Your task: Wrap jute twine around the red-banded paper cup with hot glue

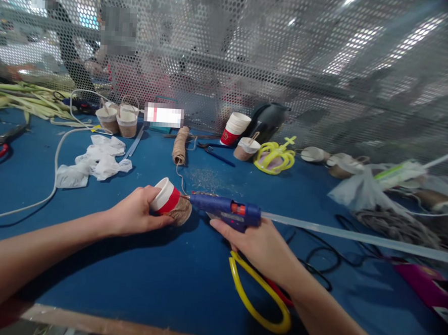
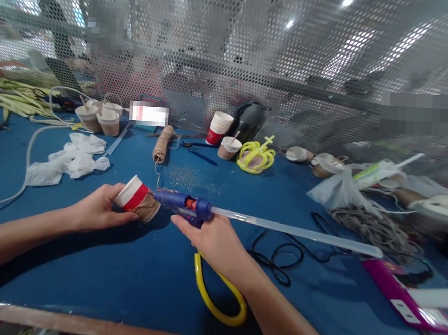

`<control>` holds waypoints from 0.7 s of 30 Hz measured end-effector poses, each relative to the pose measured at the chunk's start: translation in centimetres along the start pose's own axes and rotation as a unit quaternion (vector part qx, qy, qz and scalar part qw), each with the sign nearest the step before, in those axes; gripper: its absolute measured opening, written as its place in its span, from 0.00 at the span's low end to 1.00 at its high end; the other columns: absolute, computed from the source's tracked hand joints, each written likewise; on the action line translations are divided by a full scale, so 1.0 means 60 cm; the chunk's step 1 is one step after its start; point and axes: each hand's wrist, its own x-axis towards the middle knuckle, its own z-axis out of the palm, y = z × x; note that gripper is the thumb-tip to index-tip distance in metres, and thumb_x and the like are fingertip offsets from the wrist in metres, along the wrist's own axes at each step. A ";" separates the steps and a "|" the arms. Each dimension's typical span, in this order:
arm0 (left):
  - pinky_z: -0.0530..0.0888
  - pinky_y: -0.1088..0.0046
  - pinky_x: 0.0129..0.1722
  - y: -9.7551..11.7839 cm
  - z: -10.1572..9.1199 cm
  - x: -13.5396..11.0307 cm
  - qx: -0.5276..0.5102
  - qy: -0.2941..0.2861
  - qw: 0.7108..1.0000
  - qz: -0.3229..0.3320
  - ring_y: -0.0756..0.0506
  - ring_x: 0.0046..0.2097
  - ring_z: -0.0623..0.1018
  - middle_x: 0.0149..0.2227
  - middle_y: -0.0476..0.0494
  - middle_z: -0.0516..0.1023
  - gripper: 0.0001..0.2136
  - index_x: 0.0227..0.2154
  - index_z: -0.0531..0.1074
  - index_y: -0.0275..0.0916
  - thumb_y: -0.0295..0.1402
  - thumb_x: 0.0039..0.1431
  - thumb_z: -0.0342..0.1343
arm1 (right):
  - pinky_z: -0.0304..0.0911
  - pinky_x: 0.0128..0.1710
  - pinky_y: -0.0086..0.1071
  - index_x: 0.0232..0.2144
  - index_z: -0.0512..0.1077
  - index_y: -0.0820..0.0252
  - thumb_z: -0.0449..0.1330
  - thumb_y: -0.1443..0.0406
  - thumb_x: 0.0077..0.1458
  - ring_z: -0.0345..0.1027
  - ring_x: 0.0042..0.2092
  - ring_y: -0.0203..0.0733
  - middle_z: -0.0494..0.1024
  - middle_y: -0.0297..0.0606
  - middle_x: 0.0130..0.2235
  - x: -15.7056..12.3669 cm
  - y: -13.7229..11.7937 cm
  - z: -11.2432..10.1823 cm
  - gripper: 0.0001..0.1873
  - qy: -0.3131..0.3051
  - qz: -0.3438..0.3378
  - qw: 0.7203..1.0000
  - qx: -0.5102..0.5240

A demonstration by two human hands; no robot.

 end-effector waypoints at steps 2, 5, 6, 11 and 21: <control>0.70 0.76 0.27 0.001 0.000 0.000 0.001 -0.002 1.000 -0.001 0.49 0.27 0.73 0.27 0.45 0.76 0.11 0.29 0.69 0.32 0.35 0.46 0.55 | 0.63 0.23 0.29 0.26 0.73 0.59 0.56 0.61 0.48 0.63 0.20 0.35 0.67 0.29 0.16 -0.001 0.001 0.000 0.08 0.004 -0.003 1.000 -0.016; 0.70 0.75 0.27 0.002 -0.001 0.000 0.006 0.001 1.000 0.003 0.48 0.27 0.73 0.27 0.44 0.76 0.11 0.30 0.70 0.32 0.35 0.46 0.56 | 0.63 0.24 0.29 0.27 0.73 0.59 0.56 0.60 0.48 0.64 0.21 0.36 0.69 0.31 0.17 -0.002 0.000 0.002 0.09 0.021 0.007 1.000 -0.022; 0.70 0.75 0.27 0.002 -0.001 0.000 0.008 0.002 1.000 0.005 0.48 0.27 0.74 0.28 0.44 0.76 0.11 0.30 0.70 0.32 0.35 0.45 0.56 | 0.63 0.22 0.29 0.26 0.73 0.59 0.56 0.60 0.48 0.64 0.21 0.36 0.69 0.31 0.17 -0.001 -0.002 0.002 0.10 0.023 0.008 1.000 -0.020; 0.70 0.75 0.29 -0.001 -0.001 0.001 -0.008 -0.010 1.000 0.000 0.48 0.29 0.74 0.29 0.44 0.76 0.11 0.31 0.70 0.32 0.35 0.46 0.56 | 0.63 0.23 0.29 0.25 0.73 0.59 0.55 0.61 0.49 0.64 0.20 0.35 0.70 0.32 0.17 -0.003 -0.016 -0.002 0.09 -0.002 0.010 0.999 -0.038; 0.69 0.77 0.27 -0.005 0.001 -0.001 -0.026 -0.013 0.999 -0.031 0.49 0.27 0.73 0.28 0.46 0.76 0.11 0.31 0.70 0.32 0.36 0.46 0.56 | 0.64 0.43 0.41 0.32 0.75 0.55 0.57 0.60 0.47 0.69 0.42 0.48 0.77 0.39 0.36 -0.016 -0.001 0.010 0.10 0.036 -0.065 0.991 -0.111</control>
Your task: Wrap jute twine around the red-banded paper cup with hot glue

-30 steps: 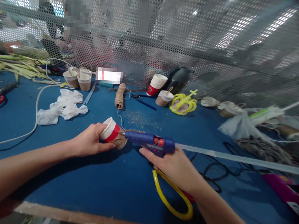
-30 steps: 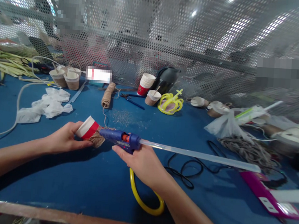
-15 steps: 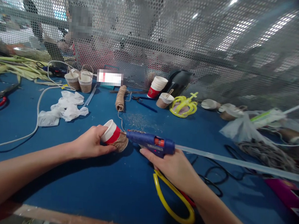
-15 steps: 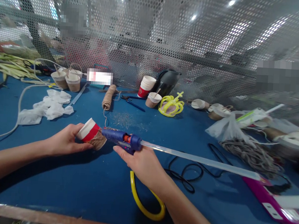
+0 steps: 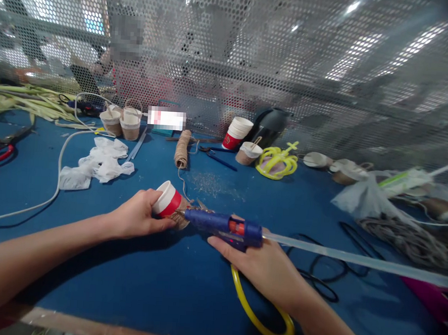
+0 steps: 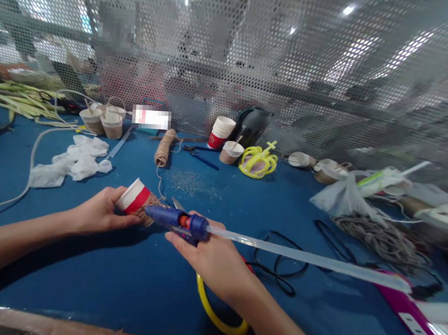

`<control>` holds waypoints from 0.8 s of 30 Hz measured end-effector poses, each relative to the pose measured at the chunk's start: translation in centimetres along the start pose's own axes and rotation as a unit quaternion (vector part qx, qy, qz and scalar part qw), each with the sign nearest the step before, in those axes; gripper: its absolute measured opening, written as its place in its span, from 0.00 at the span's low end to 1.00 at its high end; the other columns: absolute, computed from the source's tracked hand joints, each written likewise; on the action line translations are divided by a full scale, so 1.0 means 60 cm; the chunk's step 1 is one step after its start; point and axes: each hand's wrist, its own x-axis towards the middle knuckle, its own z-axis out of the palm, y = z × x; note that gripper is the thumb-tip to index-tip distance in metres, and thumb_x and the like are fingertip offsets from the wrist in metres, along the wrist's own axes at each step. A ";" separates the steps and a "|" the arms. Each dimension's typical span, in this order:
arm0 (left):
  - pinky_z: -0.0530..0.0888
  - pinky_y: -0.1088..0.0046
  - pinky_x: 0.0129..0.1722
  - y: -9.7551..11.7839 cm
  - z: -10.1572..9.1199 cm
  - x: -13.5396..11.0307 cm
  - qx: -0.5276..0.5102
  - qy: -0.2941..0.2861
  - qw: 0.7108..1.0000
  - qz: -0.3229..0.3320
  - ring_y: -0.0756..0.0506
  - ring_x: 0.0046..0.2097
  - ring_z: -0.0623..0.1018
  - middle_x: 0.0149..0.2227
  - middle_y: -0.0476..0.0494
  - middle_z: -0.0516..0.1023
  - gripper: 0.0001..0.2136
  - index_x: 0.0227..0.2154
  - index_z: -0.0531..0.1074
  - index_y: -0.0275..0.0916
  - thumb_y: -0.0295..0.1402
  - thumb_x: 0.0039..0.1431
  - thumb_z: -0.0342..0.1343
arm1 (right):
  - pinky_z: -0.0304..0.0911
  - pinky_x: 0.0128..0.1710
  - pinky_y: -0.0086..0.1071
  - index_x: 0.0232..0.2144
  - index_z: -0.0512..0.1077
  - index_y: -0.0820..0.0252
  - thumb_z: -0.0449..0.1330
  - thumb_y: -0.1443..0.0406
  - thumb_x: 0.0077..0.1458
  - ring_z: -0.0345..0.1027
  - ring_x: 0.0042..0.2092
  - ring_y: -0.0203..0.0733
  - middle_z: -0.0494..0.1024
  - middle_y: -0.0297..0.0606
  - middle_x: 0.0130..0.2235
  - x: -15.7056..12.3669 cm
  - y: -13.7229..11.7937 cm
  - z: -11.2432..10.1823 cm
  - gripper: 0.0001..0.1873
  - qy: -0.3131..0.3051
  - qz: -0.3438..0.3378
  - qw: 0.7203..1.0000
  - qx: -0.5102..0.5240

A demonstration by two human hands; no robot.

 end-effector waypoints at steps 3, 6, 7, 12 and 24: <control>0.69 0.78 0.27 0.000 0.000 0.000 0.002 0.000 1.000 0.007 0.50 0.27 0.72 0.27 0.47 0.76 0.10 0.30 0.70 0.33 0.35 0.46 0.56 | 0.63 0.45 0.43 0.31 0.75 0.55 0.58 0.60 0.46 0.68 0.45 0.50 0.77 0.40 0.36 0.001 0.002 0.002 0.10 0.018 0.012 1.000 0.000; 0.68 0.78 0.26 0.001 -0.001 0.000 0.011 0.000 1.000 0.019 0.50 0.26 0.72 0.27 0.47 0.75 0.11 0.30 0.70 0.33 0.36 0.47 0.56 | 0.65 0.42 0.39 0.30 0.74 0.57 0.58 0.61 0.47 0.71 0.39 0.45 0.78 0.38 0.34 0.007 -0.002 -0.003 0.09 0.009 0.007 0.999 0.034; 0.68 0.78 0.26 0.002 -0.002 0.000 0.013 -0.002 1.000 0.024 0.50 0.26 0.72 0.27 0.47 0.76 0.11 0.30 0.70 0.33 0.36 0.47 0.55 | 0.66 0.40 0.37 0.30 0.74 0.58 0.57 0.62 0.47 0.71 0.37 0.43 0.78 0.38 0.33 0.009 -0.004 -0.006 0.08 0.001 0.007 0.999 0.042; 0.69 0.77 0.28 0.006 -0.005 0.000 0.047 0.001 0.998 0.047 0.50 0.28 0.72 0.28 0.46 0.75 0.10 0.30 0.69 0.33 0.34 0.47 0.55 | 0.67 0.28 0.31 0.27 0.73 0.60 0.56 0.62 0.48 0.68 0.24 0.38 0.75 0.34 0.22 0.014 -0.011 -0.019 0.09 -0.031 0.058 0.993 0.097; 0.68 0.75 0.34 -0.003 -0.007 0.000 0.102 -0.004 0.987 0.125 0.49 0.32 0.73 0.30 0.44 0.74 0.08 0.29 0.71 0.33 0.34 0.50 0.54 | 0.61 0.19 0.26 0.18 0.67 0.60 0.57 0.60 0.47 0.57 0.18 0.31 0.63 0.28 0.14 0.019 -0.009 -0.016 0.12 -0.025 0.113 0.978 0.172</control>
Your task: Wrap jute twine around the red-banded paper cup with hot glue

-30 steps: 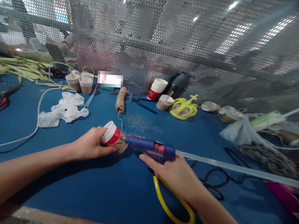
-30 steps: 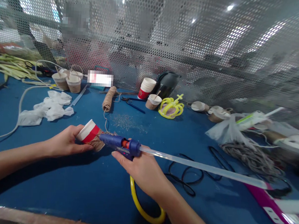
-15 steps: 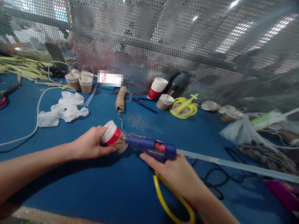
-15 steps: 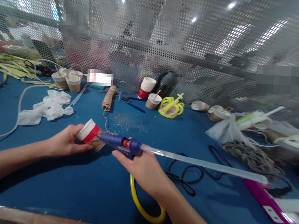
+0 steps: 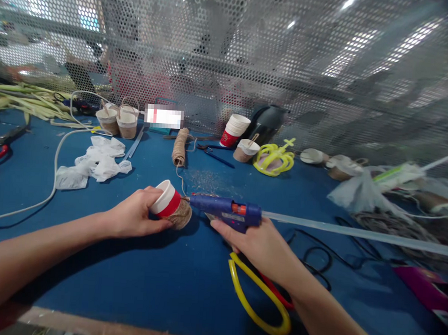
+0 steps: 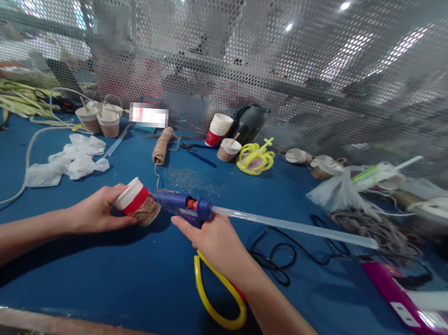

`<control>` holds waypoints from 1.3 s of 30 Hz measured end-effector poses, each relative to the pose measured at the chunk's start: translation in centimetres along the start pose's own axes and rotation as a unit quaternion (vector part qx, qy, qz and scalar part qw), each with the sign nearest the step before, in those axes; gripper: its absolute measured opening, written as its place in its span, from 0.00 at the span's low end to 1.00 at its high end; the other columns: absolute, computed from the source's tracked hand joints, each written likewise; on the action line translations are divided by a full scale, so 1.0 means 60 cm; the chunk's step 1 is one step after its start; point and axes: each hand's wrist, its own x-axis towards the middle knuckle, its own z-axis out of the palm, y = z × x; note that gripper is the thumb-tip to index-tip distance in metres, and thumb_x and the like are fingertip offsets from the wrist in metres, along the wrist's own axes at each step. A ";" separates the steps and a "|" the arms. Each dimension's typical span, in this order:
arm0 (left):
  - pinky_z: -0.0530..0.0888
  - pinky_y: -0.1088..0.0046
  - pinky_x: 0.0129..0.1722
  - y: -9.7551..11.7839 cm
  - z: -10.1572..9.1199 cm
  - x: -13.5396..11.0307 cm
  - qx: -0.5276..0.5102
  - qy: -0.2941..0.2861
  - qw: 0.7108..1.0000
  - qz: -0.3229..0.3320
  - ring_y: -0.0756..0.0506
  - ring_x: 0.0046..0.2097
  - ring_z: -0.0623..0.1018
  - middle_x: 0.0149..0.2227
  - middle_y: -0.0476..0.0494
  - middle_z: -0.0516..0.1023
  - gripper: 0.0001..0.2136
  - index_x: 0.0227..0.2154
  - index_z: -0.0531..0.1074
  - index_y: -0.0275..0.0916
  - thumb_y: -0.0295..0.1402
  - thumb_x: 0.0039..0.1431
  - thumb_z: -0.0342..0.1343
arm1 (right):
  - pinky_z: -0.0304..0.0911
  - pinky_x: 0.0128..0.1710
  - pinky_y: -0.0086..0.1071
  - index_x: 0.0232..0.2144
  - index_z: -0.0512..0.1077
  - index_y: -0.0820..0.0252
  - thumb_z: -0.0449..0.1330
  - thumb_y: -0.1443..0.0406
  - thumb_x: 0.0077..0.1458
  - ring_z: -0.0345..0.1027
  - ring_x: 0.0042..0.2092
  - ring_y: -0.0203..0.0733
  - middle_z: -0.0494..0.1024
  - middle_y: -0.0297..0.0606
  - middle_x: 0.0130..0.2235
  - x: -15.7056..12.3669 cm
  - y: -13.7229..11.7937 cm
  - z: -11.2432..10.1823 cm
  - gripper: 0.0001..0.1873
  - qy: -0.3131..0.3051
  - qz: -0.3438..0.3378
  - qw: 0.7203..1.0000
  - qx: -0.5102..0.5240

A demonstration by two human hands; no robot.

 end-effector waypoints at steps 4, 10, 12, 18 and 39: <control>0.68 0.75 0.35 0.001 -0.001 0.001 -0.008 -0.002 1.000 0.004 0.49 0.32 0.73 0.30 0.45 0.75 0.08 0.29 0.71 0.33 0.34 0.50 0.54 | 0.62 0.22 0.27 0.26 0.72 0.61 0.57 0.60 0.47 0.58 0.20 0.32 0.67 0.29 0.17 -0.009 0.002 -0.001 0.10 -0.014 -0.004 1.000 -0.003; 0.68 0.75 0.34 0.001 0.001 0.001 -0.008 0.002 1.000 -0.009 0.48 0.32 0.72 0.29 0.45 0.74 0.08 0.29 0.71 0.33 0.34 0.49 0.54 | 0.61 0.20 0.26 0.21 0.69 0.60 0.56 0.61 0.48 0.58 0.18 0.32 0.64 0.29 0.15 -0.006 -0.002 -0.002 0.10 -0.006 -0.024 1.000 -0.006; 0.68 0.74 0.34 0.000 0.001 0.001 -0.009 0.001 1.000 -0.010 0.48 0.33 0.72 0.30 0.44 0.74 0.08 0.28 0.71 0.33 0.34 0.49 0.54 | 0.61 0.19 0.26 0.17 0.66 0.60 0.57 0.61 0.48 0.57 0.17 0.31 0.61 0.27 0.13 -0.003 -0.003 -0.002 0.12 0.001 -0.019 1.000 -0.003; 0.68 0.74 0.33 0.002 0.000 0.001 -0.021 -0.001 1.000 -0.018 0.48 0.32 0.72 0.29 0.45 0.74 0.07 0.28 0.71 0.34 0.32 0.48 0.55 | 0.62 0.19 0.27 0.25 0.71 0.60 0.57 0.61 0.47 0.59 0.18 0.32 0.66 0.29 0.16 -0.004 0.004 -0.002 0.08 -0.001 -0.019 0.999 -0.027; 0.69 0.75 0.34 0.002 -0.001 0.001 -0.007 0.004 1.000 -0.003 0.48 0.33 0.72 0.30 0.44 0.75 0.07 0.28 0.71 0.34 0.33 0.49 0.54 | 0.62 0.19 0.27 0.23 0.71 0.60 0.56 0.60 0.48 0.60 0.18 0.33 0.64 0.28 0.15 -0.004 0.002 0.000 0.10 0.007 -0.034 0.999 -0.035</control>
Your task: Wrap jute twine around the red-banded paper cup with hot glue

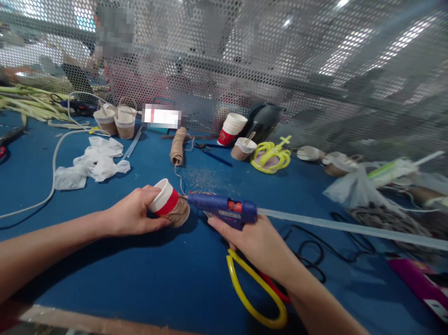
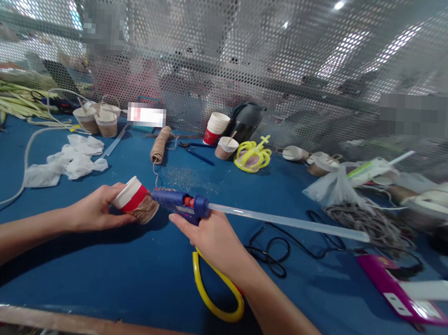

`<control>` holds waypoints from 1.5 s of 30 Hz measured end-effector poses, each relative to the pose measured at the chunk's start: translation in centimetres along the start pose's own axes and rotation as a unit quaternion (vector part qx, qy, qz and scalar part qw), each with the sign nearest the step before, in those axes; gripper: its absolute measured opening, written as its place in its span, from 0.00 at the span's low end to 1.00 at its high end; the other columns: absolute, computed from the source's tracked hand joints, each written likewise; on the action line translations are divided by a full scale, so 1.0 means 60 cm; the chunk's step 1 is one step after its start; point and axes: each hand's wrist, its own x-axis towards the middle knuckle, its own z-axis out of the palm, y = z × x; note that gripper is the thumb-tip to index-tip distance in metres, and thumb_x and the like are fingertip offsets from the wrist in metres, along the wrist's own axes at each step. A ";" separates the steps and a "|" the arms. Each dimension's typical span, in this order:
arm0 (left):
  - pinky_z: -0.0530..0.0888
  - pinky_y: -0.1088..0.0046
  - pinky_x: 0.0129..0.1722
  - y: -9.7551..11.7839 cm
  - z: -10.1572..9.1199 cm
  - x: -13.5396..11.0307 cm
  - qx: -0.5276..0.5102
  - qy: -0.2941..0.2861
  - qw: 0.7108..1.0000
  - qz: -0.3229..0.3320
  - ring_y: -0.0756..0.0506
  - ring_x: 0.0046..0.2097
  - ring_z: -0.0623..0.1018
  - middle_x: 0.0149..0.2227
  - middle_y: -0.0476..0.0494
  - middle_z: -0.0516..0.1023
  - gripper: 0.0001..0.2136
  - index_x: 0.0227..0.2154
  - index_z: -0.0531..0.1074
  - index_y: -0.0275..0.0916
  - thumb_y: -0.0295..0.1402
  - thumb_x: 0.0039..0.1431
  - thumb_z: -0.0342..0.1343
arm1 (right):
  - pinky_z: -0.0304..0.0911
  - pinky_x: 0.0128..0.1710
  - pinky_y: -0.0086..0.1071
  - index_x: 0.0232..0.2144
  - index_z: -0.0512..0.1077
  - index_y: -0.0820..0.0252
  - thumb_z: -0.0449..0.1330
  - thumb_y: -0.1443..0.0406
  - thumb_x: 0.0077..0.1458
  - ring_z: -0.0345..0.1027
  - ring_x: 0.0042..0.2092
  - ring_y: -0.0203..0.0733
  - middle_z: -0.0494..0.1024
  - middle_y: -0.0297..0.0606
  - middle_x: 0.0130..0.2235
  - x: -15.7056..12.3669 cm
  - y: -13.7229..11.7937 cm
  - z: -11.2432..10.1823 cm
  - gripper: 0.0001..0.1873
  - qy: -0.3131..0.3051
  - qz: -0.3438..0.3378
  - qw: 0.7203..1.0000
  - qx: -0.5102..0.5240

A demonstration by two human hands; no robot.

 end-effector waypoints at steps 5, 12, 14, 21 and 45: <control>0.68 0.74 0.35 0.001 -0.001 0.001 0.000 -0.010 1.000 -0.003 0.48 0.32 0.72 0.31 0.44 0.75 0.08 0.29 0.71 0.34 0.34 0.50 0.53 | 0.64 0.26 0.33 0.26 0.73 0.61 0.55 0.59 0.49 0.66 0.23 0.38 0.72 0.34 0.20 -0.007 0.001 -0.002 0.12 -0.038 0.007 0.998 -0.050; 0.68 0.72 0.34 0.001 0.000 0.001 0.000 -0.012 1.000 -0.006 0.47 0.32 0.72 0.30 0.42 0.75 0.09 0.28 0.71 0.32 0.34 0.50 0.53 | 0.65 0.36 0.35 0.30 0.74 0.58 0.56 0.60 0.48 0.70 0.33 0.41 0.77 0.35 0.29 -0.010 -0.001 -0.002 0.10 -0.030 -0.036 0.998 -0.047; 0.68 0.72 0.34 0.000 0.001 0.002 -0.002 -0.010 1.000 -0.008 0.47 0.32 0.72 0.31 0.42 0.75 0.10 0.30 0.71 0.32 0.34 0.50 0.53 | 0.65 0.31 0.33 0.26 0.73 0.59 0.56 0.60 0.48 0.67 0.27 0.39 0.74 0.33 0.23 -0.009 0.000 -0.001 0.10 -0.032 -0.021 0.998 -0.041; 0.68 0.73 0.34 -0.004 0.002 -0.002 -0.002 -0.006 1.000 -0.015 0.47 0.33 0.72 0.31 0.43 0.75 0.09 0.29 0.71 0.33 0.34 0.49 0.54 | 0.61 0.23 0.28 0.25 0.71 0.61 0.57 0.59 0.47 0.60 0.21 0.34 0.68 0.30 0.18 -0.004 0.003 0.000 0.10 -0.015 0.015 1.000 -0.007; 0.71 0.72 0.28 0.004 -0.004 0.002 -0.078 0.060 0.988 -0.122 0.44 0.29 0.76 0.28 0.42 0.78 0.14 0.31 0.70 0.33 0.39 0.45 0.56 | 0.55 0.19 0.24 0.21 0.65 0.63 0.57 0.60 0.48 0.58 0.19 0.28 0.66 0.32 0.19 0.107 0.100 -0.053 0.11 0.105 0.156 0.955 0.228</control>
